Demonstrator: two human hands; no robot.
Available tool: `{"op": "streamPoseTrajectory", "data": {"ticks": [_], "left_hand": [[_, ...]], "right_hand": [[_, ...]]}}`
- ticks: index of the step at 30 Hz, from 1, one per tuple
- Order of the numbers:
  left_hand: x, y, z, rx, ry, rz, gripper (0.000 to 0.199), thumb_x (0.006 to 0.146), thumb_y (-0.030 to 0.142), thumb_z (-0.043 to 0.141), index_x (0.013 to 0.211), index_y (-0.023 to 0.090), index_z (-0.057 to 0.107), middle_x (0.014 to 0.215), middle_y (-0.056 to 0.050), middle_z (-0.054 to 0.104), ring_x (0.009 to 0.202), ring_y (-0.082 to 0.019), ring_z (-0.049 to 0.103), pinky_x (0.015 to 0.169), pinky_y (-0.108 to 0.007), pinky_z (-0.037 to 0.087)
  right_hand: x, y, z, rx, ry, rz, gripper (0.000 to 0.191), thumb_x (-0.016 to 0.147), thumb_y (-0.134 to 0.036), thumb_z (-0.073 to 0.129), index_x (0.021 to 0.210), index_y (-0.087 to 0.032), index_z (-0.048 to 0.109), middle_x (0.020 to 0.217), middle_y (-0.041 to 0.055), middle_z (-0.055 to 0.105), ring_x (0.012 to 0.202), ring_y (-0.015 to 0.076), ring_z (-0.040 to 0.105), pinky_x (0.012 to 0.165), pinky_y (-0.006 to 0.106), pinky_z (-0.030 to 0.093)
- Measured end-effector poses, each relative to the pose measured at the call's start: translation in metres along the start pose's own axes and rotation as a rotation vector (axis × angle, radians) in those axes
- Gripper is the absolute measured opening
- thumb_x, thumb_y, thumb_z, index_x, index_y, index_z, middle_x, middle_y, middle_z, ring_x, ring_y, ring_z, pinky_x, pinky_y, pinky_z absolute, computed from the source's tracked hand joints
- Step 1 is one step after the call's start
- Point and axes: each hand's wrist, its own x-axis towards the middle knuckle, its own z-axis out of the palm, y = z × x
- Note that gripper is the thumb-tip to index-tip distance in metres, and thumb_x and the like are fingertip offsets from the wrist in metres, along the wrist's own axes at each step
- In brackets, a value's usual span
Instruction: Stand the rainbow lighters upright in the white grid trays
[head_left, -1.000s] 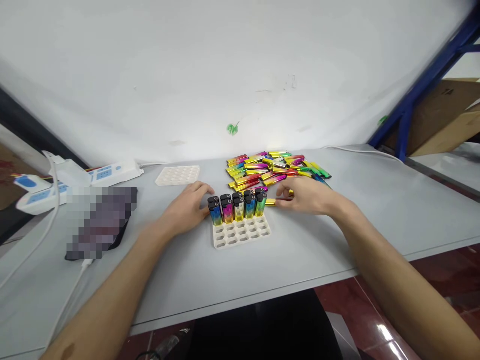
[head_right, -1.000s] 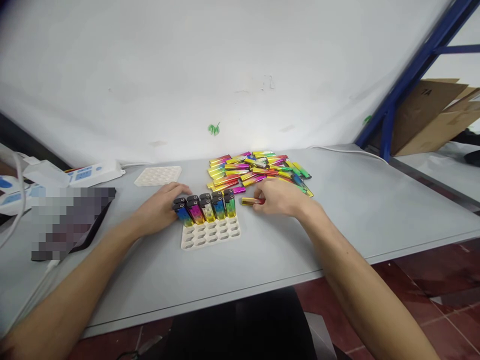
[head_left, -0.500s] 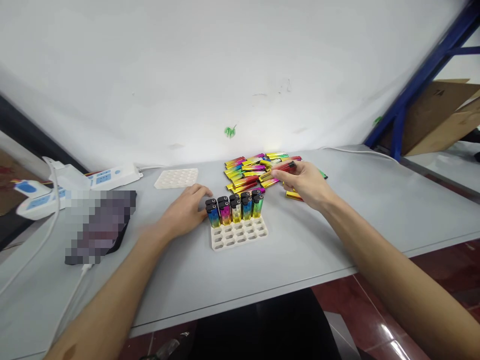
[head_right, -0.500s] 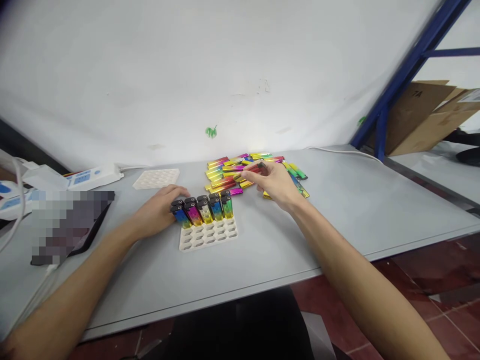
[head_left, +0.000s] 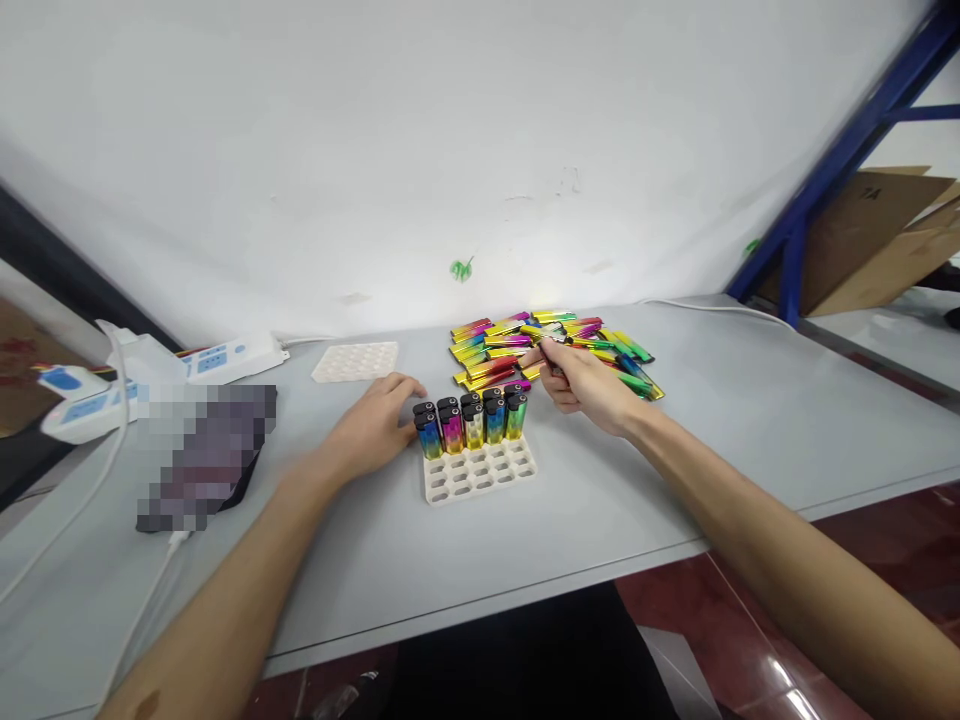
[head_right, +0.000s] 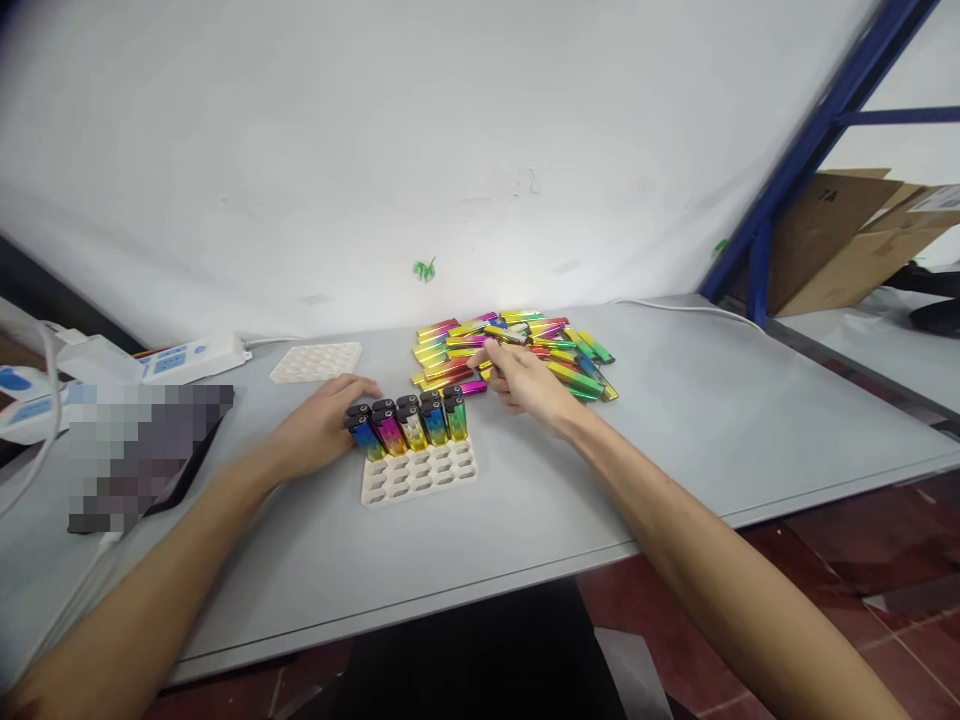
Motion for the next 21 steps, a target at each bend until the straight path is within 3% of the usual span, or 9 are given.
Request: {"op": "streamPoseTrajectory", "data": {"ticks": [3, 6, 9, 12, 16, 21], "left_hand": [[0.000, 0.002, -0.001, -0.002, 0.000, -0.013, 0.033, 0.079, 0.025, 0.052, 0.111, 0.023, 0.055, 0.123, -0.009, 0.058, 0.118, -0.028, 0.054, 0.103, -0.044, 0.045], [0.000, 0.003, -0.001, 0.000, -0.001, -0.023, 0.034, 0.079, 0.026, 0.052, 0.112, 0.023, 0.056, 0.124, -0.009, 0.058, 0.119, -0.028, 0.054, 0.103, -0.044, 0.045], [0.000, 0.003, -0.001, 0.002, -0.001, -0.018, 0.034, 0.079, 0.026, 0.052, 0.112, 0.022, 0.057, 0.124, -0.009, 0.058, 0.119, -0.028, 0.054, 0.104, -0.043, 0.045], [0.000, 0.002, -0.002, 0.007, -0.007, -0.009, 0.034, 0.079, 0.024, 0.052, 0.112, 0.021, 0.056, 0.124, -0.009, 0.058, 0.119, -0.028, 0.054, 0.103, -0.043, 0.045], [0.000, 0.001, -0.001, 0.006, -0.007, 0.005, 0.035, 0.078, 0.023, 0.051, 0.113, 0.021, 0.055, 0.125, -0.009, 0.058, 0.119, -0.029, 0.053, 0.103, -0.044, 0.045], [0.000, -0.001, 0.001, 0.011, 0.001, 0.005, 0.035, 0.078, 0.023, 0.051, 0.113, 0.021, 0.056, 0.124, -0.010, 0.057, 0.119, -0.029, 0.053, 0.102, -0.044, 0.045]], "right_hand": [[0.000, 0.000, 0.001, 0.022, 0.004, -0.025, 0.041, 0.094, -0.061, 0.046, 0.088, -0.021, 0.055, 0.064, -0.0044, 0.037, 0.048, 0.0097, 0.032, 0.042, 0.025, 0.023], [-0.002, -0.001, 0.005, -0.001, 0.001, -0.048, 0.036, 0.089, -0.059, 0.058, 0.088, -0.024, 0.047, 0.070, -0.0027, 0.052, 0.054, 0.0124, 0.047, 0.044, 0.025, 0.034], [-0.003, 0.000, 0.009, 0.044, 0.002, -0.024, 0.041, 0.085, -0.061, 0.064, 0.085, -0.027, 0.041, 0.059, -0.0082, 0.042, 0.044, 0.0092, 0.033, 0.040, 0.023, 0.024], [-0.001, 0.000, 0.011, 0.114, 0.037, 0.017, 0.049, 0.086, -0.071, 0.053, 0.075, -0.024, 0.044, 0.052, -0.0092, 0.024, 0.042, 0.0075, 0.014, 0.040, 0.024, 0.011], [0.001, 0.000, 0.012, 0.140, 0.130, 0.080, 0.058, 0.091, -0.069, 0.040, 0.056, -0.023, 0.033, 0.046, -0.0074, 0.018, 0.040, 0.0076, 0.011, 0.040, 0.025, 0.008], [0.002, 0.001, 0.014, 0.139, 0.173, 0.088, 0.053, 0.095, -0.053, 0.036, 0.052, -0.023, 0.030, 0.044, -0.0065, 0.021, 0.038, 0.0074, 0.010, 0.038, 0.024, 0.008]]}}
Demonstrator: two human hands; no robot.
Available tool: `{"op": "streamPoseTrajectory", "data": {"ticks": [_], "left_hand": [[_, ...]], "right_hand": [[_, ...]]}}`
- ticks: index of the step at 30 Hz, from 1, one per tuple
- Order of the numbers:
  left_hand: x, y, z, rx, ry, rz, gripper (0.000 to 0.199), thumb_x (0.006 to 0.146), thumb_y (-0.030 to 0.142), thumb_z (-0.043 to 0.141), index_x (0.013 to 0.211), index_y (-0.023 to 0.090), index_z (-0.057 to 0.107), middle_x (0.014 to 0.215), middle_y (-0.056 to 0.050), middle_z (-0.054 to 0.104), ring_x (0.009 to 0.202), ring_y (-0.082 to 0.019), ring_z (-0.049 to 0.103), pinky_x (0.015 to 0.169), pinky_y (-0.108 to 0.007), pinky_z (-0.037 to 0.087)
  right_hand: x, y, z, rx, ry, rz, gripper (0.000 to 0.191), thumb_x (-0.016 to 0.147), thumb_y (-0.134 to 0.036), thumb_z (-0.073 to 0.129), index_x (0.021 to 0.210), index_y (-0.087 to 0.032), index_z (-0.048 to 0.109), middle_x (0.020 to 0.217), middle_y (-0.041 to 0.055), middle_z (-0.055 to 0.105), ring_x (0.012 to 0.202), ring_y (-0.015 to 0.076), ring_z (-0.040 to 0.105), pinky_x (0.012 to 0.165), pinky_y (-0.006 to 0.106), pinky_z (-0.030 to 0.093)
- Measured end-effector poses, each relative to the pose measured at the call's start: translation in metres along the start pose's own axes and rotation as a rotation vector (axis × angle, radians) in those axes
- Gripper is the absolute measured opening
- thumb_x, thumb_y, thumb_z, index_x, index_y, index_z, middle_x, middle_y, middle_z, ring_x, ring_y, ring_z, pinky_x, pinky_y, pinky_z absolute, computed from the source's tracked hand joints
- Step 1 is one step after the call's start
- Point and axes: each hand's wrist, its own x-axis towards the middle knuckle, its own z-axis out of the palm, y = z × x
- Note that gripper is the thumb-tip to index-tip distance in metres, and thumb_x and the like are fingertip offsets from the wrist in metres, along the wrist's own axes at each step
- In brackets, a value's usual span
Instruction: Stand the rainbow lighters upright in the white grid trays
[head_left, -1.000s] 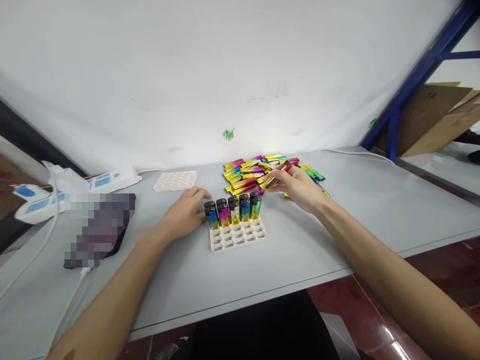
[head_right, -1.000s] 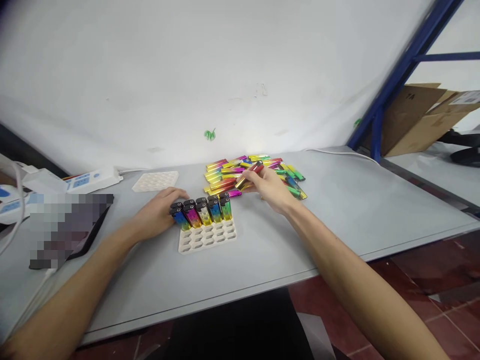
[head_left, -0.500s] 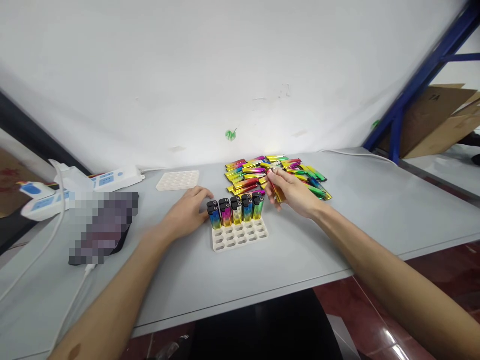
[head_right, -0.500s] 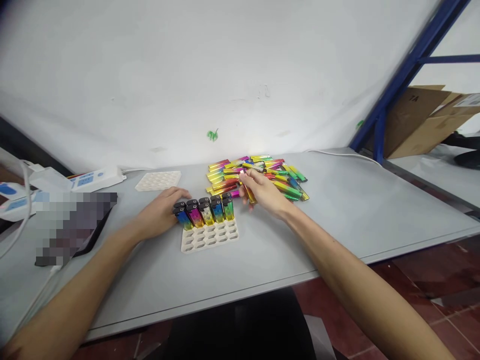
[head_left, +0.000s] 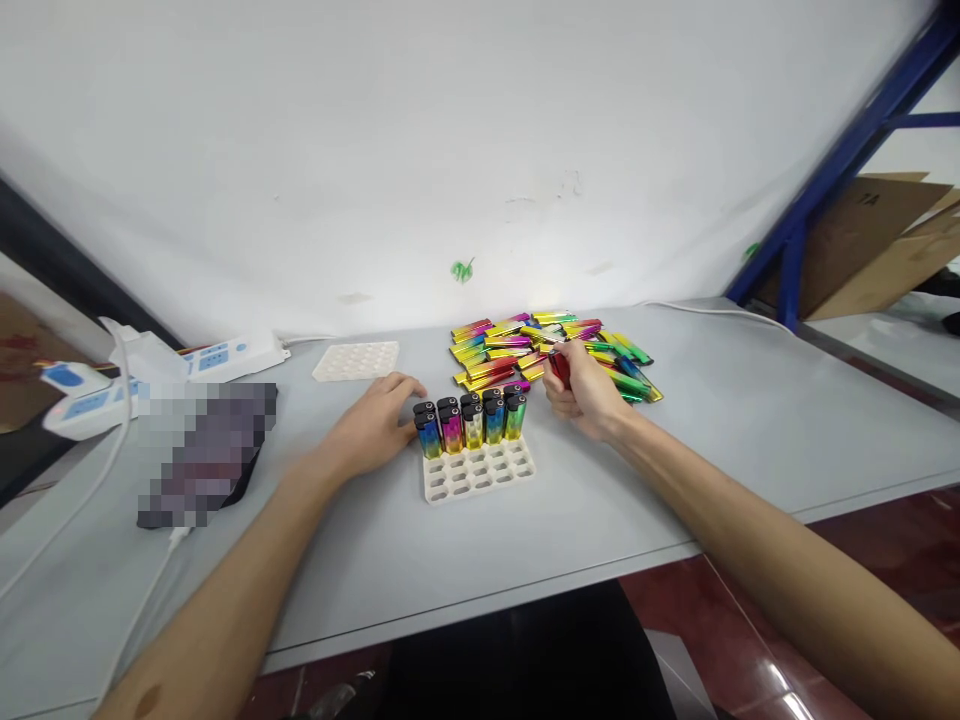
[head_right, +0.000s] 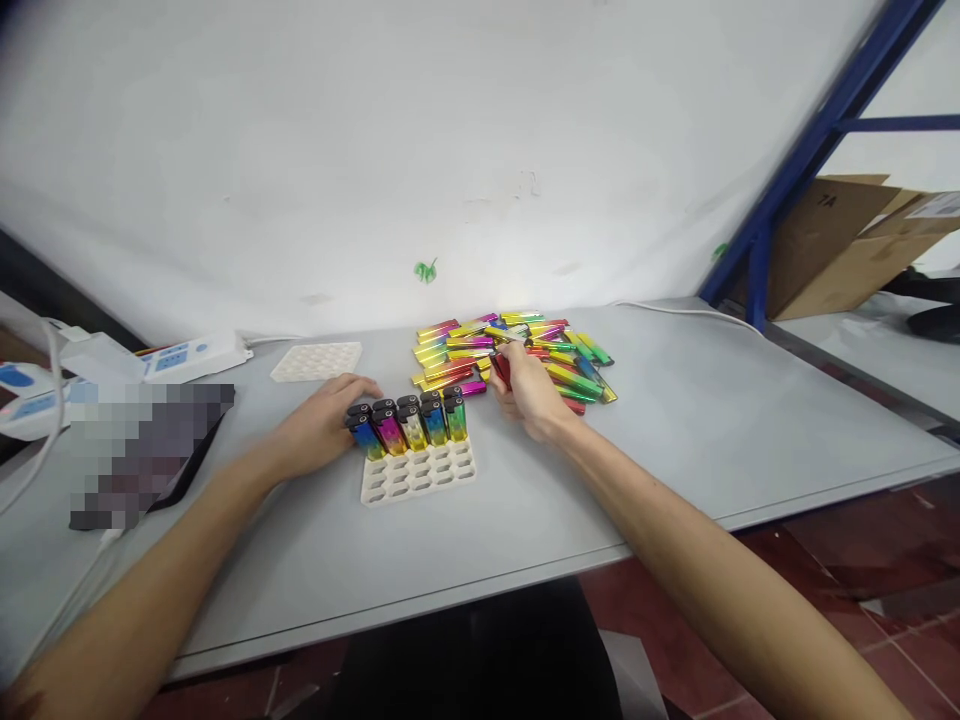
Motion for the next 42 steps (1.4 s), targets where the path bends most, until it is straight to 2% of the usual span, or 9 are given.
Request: {"op": "streamPoseTrajectory", "data": {"ticks": [8, 14, 19, 23, 25, 28, 34, 37, 42], "left_hand": [[0.000, 0.000, 0.000, 0.005, 0.001, 0.001, 0.035, 0.078, 0.023, 0.051, 0.113, 0.021, 0.056, 0.123, -0.009, 0.057, 0.118, -0.028, 0.054, 0.102, -0.043, 0.045], [0.000, 0.001, 0.000, 0.006, 0.000, 0.001, 0.035, 0.079, 0.024, 0.050, 0.114, 0.021, 0.056, 0.124, -0.010, 0.057, 0.118, -0.029, 0.053, 0.102, -0.045, 0.045], [-0.001, 0.002, 0.000, -0.009, 0.007, -0.005, 0.034, 0.077, 0.023, 0.052, 0.111, 0.022, 0.057, 0.123, -0.009, 0.058, 0.119, -0.030, 0.053, 0.101, -0.045, 0.046], [-0.001, 0.004, -0.001, -0.015, 0.002, -0.016, 0.035, 0.078, 0.024, 0.052, 0.112, 0.021, 0.057, 0.124, -0.010, 0.057, 0.119, -0.030, 0.053, 0.101, -0.046, 0.046], [-0.002, 0.005, -0.001, -0.013, -0.006, -0.021, 0.035, 0.079, 0.024, 0.051, 0.113, 0.020, 0.056, 0.125, -0.010, 0.057, 0.119, -0.030, 0.053, 0.102, -0.046, 0.046], [-0.001, 0.008, -0.002, -0.008, -0.013, -0.030, 0.034, 0.080, 0.025, 0.051, 0.113, 0.020, 0.057, 0.125, -0.011, 0.057, 0.120, -0.031, 0.052, 0.102, -0.046, 0.045], [-0.001, 0.008, -0.001, 0.004, -0.016, -0.041, 0.033, 0.082, 0.027, 0.051, 0.114, 0.020, 0.057, 0.125, -0.011, 0.057, 0.120, -0.031, 0.053, 0.101, -0.046, 0.046], [-0.002, 0.007, 0.000, -0.004, 0.000, -0.029, 0.030, 0.083, 0.029, 0.051, 0.112, 0.021, 0.057, 0.124, -0.011, 0.057, 0.118, -0.031, 0.054, 0.100, -0.046, 0.046], [-0.004, 0.012, -0.002, -0.036, 0.036, -0.007, 0.023, 0.086, 0.032, 0.053, 0.105, 0.021, 0.060, 0.118, -0.010, 0.061, 0.116, -0.030, 0.055, 0.099, -0.044, 0.047]], "right_hand": [[0.001, 0.002, -0.001, 0.022, -0.005, 0.022, 0.060, 0.093, -0.068, 0.036, 0.054, -0.022, 0.033, 0.046, -0.0077, 0.019, 0.039, 0.0070, 0.011, 0.038, 0.024, 0.009], [-0.003, -0.001, 0.002, 0.000, 0.004, 0.030, 0.055, 0.097, -0.052, 0.033, 0.051, -0.022, 0.032, 0.044, -0.0068, 0.019, 0.038, 0.0072, 0.010, 0.038, 0.024, 0.008], [0.000, 0.004, 0.003, -0.025, 0.037, 0.019, 0.057, 0.095, -0.060, 0.037, 0.053, -0.022, 0.036, 0.045, -0.0075, 0.020, 0.039, 0.0071, 0.012, 0.039, 0.024, 0.010], [-0.001, 0.005, 0.001, -0.084, 0.043, -0.120, 0.052, 0.091, -0.067, 0.043, 0.072, -0.021, 0.056, 0.056, -0.0046, 0.043, 0.043, 0.0091, 0.036, 0.042, 0.024, 0.029], [-0.009, -0.003, -0.001, -0.177, 0.064, -0.239, 0.049, 0.091, -0.066, 0.047, 0.081, -0.020, 0.063, 0.068, -0.0009, 0.057, 0.057, 0.0125, 0.053, 0.055, 0.026, 0.043], [-0.034, -0.024, 0.001, -0.416, 0.068, -0.393, 0.047, 0.091, -0.063, 0.051, 0.085, -0.020, 0.068, 0.087, 0.0041, 0.068, 0.084, 0.0183, 0.062, 0.073, 0.030, 0.048], [-0.077, -0.055, 0.032, -0.607, -0.157, -0.508, 0.030, 0.086, -0.047, 0.068, 0.104, -0.022, 0.073, 0.108, 0.0051, 0.073, 0.097, 0.0220, 0.066, 0.084, 0.036, 0.052], [-0.082, -0.050, 0.055, -0.696, -0.223, -0.545, 0.023, 0.092, -0.040, 0.063, 0.106, -0.022, 0.067, 0.107, 0.0050, 0.073, 0.098, 0.0209, 0.067, 0.084, 0.035, 0.051], [-0.080, -0.035, 0.078, -0.757, -0.313, -0.473, 0.016, 0.100, -0.034, 0.046, 0.105, -0.022, 0.055, 0.092, 0.0024, 0.072, 0.081, 0.0157, 0.066, 0.068, 0.028, 0.048]]}}
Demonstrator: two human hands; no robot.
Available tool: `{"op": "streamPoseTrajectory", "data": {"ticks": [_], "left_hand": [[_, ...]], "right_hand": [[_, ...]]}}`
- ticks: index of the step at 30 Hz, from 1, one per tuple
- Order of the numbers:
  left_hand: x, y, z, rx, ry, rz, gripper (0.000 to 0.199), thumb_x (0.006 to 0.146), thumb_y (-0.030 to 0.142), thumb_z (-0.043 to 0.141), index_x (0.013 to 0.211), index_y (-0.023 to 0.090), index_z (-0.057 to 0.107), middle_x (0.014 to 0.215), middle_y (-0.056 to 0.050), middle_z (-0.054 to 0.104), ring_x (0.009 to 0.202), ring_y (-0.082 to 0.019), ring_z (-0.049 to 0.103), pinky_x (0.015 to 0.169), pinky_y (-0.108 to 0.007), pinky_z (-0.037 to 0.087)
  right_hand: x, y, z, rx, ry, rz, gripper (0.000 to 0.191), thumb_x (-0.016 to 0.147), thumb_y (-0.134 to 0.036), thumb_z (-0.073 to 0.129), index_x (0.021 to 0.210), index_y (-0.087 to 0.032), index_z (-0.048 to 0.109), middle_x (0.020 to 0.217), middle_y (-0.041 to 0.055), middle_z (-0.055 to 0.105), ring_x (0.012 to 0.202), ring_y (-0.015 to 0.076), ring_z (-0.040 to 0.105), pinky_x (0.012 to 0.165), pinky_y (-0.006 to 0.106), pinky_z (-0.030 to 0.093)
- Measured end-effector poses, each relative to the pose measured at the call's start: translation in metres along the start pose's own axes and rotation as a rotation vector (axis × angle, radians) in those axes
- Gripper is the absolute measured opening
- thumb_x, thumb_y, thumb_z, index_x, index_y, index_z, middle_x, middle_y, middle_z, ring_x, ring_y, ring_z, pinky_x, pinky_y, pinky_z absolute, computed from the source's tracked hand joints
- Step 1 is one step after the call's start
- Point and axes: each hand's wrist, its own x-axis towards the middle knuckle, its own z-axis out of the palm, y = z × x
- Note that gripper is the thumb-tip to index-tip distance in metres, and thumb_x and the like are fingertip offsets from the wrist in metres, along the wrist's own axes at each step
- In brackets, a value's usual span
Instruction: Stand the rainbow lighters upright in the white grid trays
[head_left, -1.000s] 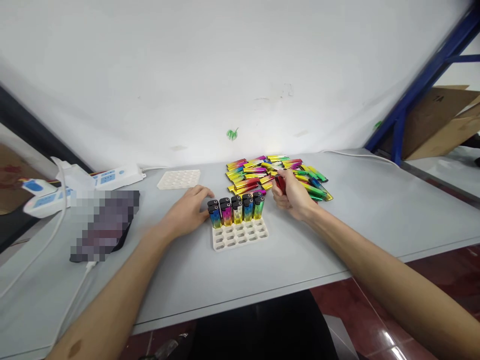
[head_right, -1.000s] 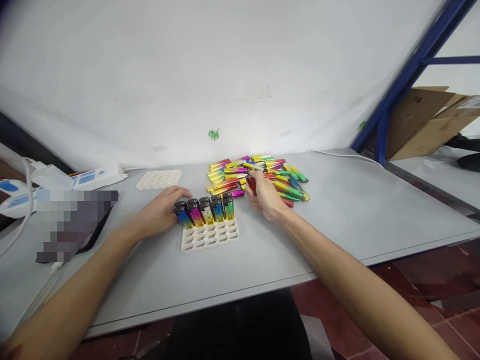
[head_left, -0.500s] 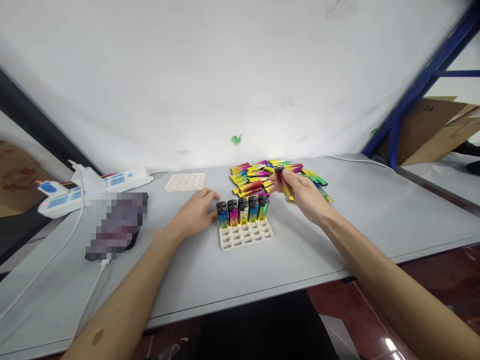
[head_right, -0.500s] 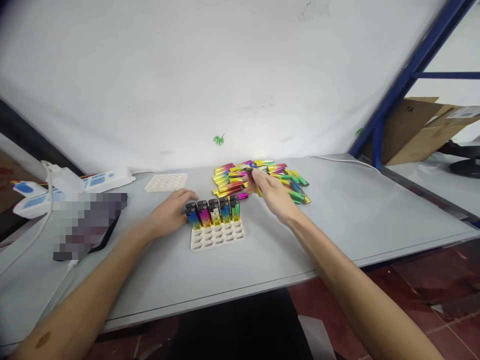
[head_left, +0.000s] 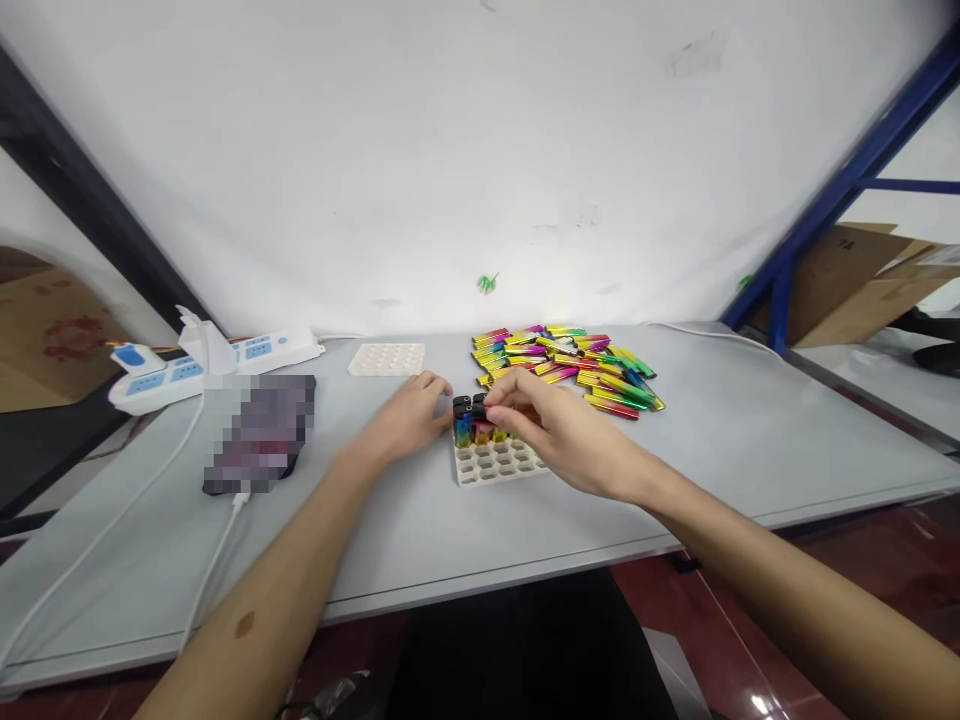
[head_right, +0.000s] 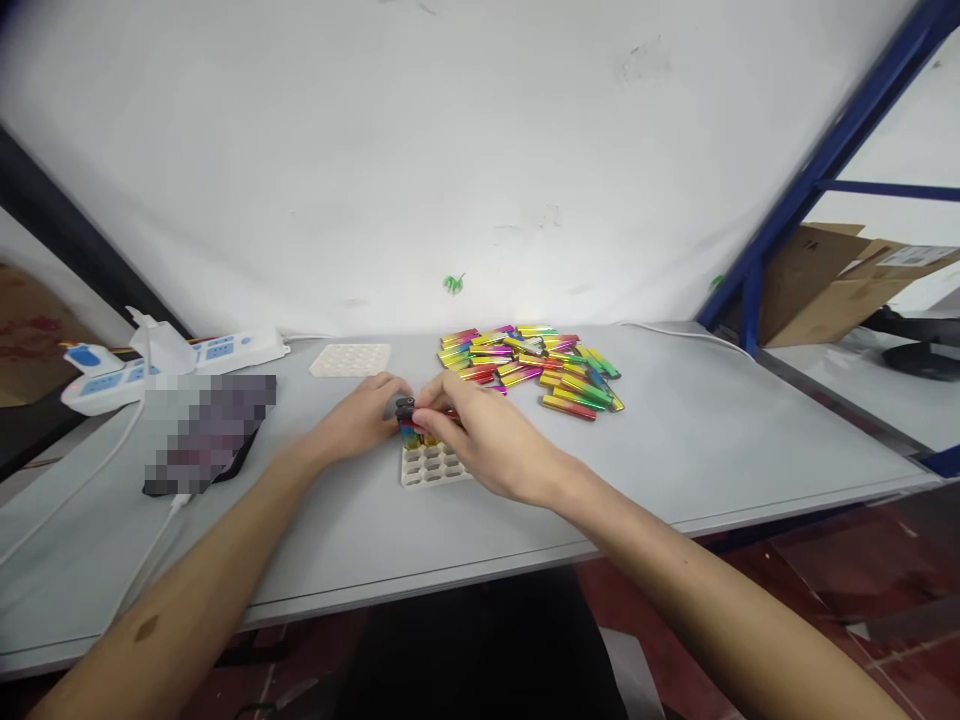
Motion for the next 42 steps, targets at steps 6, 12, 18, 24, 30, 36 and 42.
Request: {"op": "streamPoseTrajectory", "data": {"ticks": [6, 12, 18, 24, 30, 36, 42], "left_hand": [[-0.001, 0.002, -0.001, -0.008, 0.001, -0.001, 0.021, 0.087, 0.032, 0.054, 0.105, 0.022, 0.061, 0.115, -0.010, 0.061, 0.113, -0.029, 0.056, 0.095, -0.044, 0.048], [-0.001, 0.000, 0.000, 0.000, 0.002, 0.026, 0.019, 0.087, 0.032, 0.055, 0.103, 0.023, 0.060, 0.114, -0.008, 0.061, 0.114, -0.028, 0.054, 0.097, -0.044, 0.046], [-0.001, 0.004, -0.002, 0.023, -0.024, -0.016, 0.023, 0.087, 0.034, 0.054, 0.105, 0.022, 0.060, 0.116, -0.010, 0.060, 0.117, -0.030, 0.054, 0.095, -0.043, 0.048], [-0.002, 0.004, -0.003, 0.016, -0.018, -0.002, 0.022, 0.085, 0.032, 0.054, 0.104, 0.022, 0.059, 0.115, -0.010, 0.060, 0.116, -0.030, 0.054, 0.095, -0.045, 0.048], [-0.002, 0.004, -0.003, 0.018, -0.030, -0.008, 0.021, 0.084, 0.030, 0.055, 0.103, 0.021, 0.059, 0.117, -0.010, 0.059, 0.117, -0.031, 0.054, 0.095, -0.045, 0.048], [-0.002, 0.003, -0.002, 0.021, -0.028, -0.007, 0.021, 0.083, 0.030, 0.057, 0.102, 0.023, 0.058, 0.115, -0.009, 0.059, 0.115, -0.030, 0.055, 0.094, -0.044, 0.049], [-0.001, 0.002, -0.002, 0.018, -0.024, -0.003, 0.021, 0.082, 0.029, 0.056, 0.102, 0.022, 0.058, 0.115, -0.010, 0.059, 0.114, -0.032, 0.054, 0.093, -0.046, 0.049]], "right_hand": [[0.004, -0.001, 0.006, -0.138, -0.016, -0.007, 0.036, 0.097, -0.026, 0.050, 0.133, -0.026, 0.051, 0.097, 0.0026, 0.072, 0.076, 0.0166, 0.066, 0.067, 0.030, 0.049], [0.008, -0.005, 0.003, -0.192, -0.032, -0.047, 0.021, 0.091, -0.026, 0.065, 0.112, -0.025, 0.066, 0.098, 0.0013, 0.073, 0.081, 0.0158, 0.067, 0.073, 0.028, 0.050], [0.015, -0.006, 0.008, -0.404, 0.054, 0.035, 0.034, 0.077, -0.048, 0.079, 0.084, -0.022, 0.058, 0.068, -0.0011, 0.066, 0.060, 0.0156, 0.059, 0.053, 0.027, 0.036], [0.022, -0.006, 0.023, -0.529, 0.052, 0.043, 0.031, 0.084, -0.046, 0.074, 0.082, -0.022, 0.055, 0.070, 0.0026, 0.068, 0.064, 0.0188, 0.061, 0.054, 0.029, 0.031], [0.022, -0.001, 0.029, -0.649, 0.077, 0.055, 0.032, 0.086, -0.050, 0.071, 0.088, -0.021, 0.057, 0.071, 0.0040, 0.069, 0.064, 0.0213, 0.063, 0.053, 0.030, 0.030], [0.024, -0.002, 0.030, -0.720, 0.089, 0.104, 0.036, 0.084, -0.055, 0.070, 0.087, -0.021, 0.059, 0.071, 0.0060, 0.069, 0.062, 0.0212, 0.062, 0.052, 0.030, 0.027], [0.025, -0.004, 0.034, -0.751, 0.060, 0.089, 0.038, 0.088, -0.058, 0.065, 0.087, -0.020, 0.062, 0.070, 0.0075, 0.067, 0.062, 0.0215, 0.061, 0.052, 0.031, 0.027]]}}
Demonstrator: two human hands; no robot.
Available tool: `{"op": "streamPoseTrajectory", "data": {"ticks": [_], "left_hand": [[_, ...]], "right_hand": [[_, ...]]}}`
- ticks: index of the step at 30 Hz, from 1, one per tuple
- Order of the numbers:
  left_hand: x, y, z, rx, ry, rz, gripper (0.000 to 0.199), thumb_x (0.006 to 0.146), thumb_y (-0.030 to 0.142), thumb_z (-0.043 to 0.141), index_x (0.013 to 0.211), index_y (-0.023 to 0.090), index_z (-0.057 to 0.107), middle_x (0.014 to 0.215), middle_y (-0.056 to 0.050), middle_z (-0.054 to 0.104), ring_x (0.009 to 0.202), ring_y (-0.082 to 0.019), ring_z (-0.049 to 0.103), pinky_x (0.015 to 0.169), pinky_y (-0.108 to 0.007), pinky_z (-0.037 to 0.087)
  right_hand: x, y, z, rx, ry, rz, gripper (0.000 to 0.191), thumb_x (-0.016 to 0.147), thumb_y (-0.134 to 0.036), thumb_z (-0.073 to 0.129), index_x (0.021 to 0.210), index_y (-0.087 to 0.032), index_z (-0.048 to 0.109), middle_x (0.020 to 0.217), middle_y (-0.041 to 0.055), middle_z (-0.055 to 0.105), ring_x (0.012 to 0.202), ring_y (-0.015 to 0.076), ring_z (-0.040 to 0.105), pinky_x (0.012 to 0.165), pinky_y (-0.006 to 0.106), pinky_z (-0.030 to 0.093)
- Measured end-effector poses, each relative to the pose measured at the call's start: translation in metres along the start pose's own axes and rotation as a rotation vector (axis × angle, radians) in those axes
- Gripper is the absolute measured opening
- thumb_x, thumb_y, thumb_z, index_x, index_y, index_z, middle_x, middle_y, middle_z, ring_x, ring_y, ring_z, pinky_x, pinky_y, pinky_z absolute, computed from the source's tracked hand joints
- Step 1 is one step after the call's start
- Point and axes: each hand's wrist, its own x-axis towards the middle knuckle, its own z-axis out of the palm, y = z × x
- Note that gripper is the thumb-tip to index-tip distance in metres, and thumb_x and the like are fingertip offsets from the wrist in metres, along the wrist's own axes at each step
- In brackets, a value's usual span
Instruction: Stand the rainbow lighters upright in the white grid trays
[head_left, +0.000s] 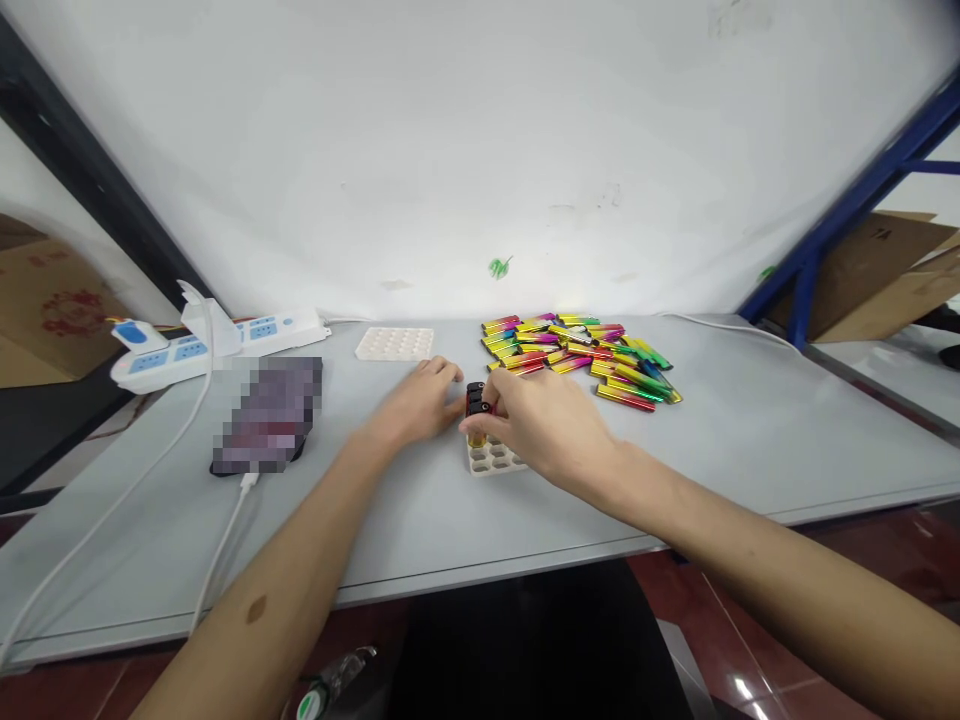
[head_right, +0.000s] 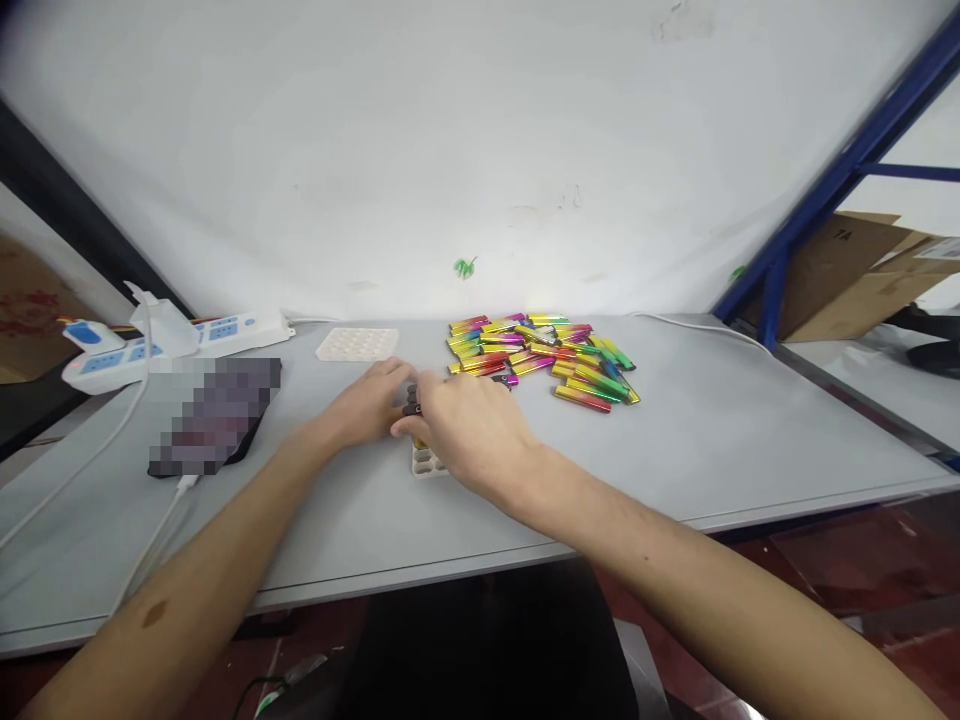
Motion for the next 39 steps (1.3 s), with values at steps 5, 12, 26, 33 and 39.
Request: {"op": "streamPoseTrajectory", "data": {"ticks": [5, 12, 26, 33, 39], "left_hand": [[0.001, -0.001, 0.000, 0.001, -0.012, 0.008, 0.024, 0.083, 0.029, 0.054, 0.106, 0.021, 0.058, 0.118, -0.011, 0.059, 0.117, -0.031, 0.053, 0.097, -0.046, 0.047], [0.002, -0.006, 0.003, 0.036, -0.019, 0.009, 0.032, 0.085, 0.030, 0.051, 0.114, 0.018, 0.058, 0.124, -0.013, 0.057, 0.118, -0.033, 0.053, 0.099, -0.047, 0.046], [0.004, -0.008, 0.003, -0.003, -0.005, 0.009, 0.031, 0.080, 0.027, 0.054, 0.110, 0.021, 0.058, 0.121, -0.012, 0.058, 0.116, -0.032, 0.054, 0.099, -0.047, 0.047], [0.005, -0.011, 0.002, 0.006, -0.034, 0.019, 0.036, 0.076, 0.019, 0.055, 0.112, 0.021, 0.055, 0.124, -0.010, 0.057, 0.118, -0.029, 0.053, 0.099, -0.043, 0.046], [0.005, -0.008, -0.003, 0.006, -0.067, 0.010, 0.037, 0.074, 0.014, 0.053, 0.110, 0.022, 0.055, 0.122, -0.007, 0.057, 0.118, -0.027, 0.053, 0.098, -0.040, 0.046]], "right_hand": [[-0.003, -0.001, -0.004, -0.037, 0.054, 0.022, 0.045, 0.088, -0.064, 0.060, 0.083, -0.020, 0.063, 0.065, 0.0082, 0.063, 0.060, 0.0220, 0.058, 0.054, 0.031, 0.025], [0.021, 0.065, -0.022, 0.116, 0.382, 0.211, 0.039, 0.097, -0.045, 0.051, 0.067, -0.021, 0.053, 0.057, 0.0030, 0.050, 0.062, 0.0188, 0.052, 0.059, 0.030, 0.026], [0.009, 0.155, 0.037, 0.062, 0.068, -0.055, 0.027, 0.086, -0.030, 0.061, 0.110, -0.020, 0.069, 0.113, 0.0125, 0.064, 0.114, 0.0309, 0.055, 0.096, 0.045, 0.046], [0.010, 0.157, 0.034, 0.014, 0.054, -0.108, 0.031, 0.091, -0.034, 0.059, 0.119, -0.025, 0.070, 0.110, 0.0121, 0.059, 0.108, 0.0300, 0.055, 0.092, 0.045, 0.048], [0.009, 0.156, 0.034, -0.036, 0.071, -0.118, 0.035, 0.092, -0.033, 0.060, 0.125, -0.024, 0.069, 0.111, 0.0128, 0.058, 0.105, 0.0302, 0.056, 0.089, 0.044, 0.050]]}}
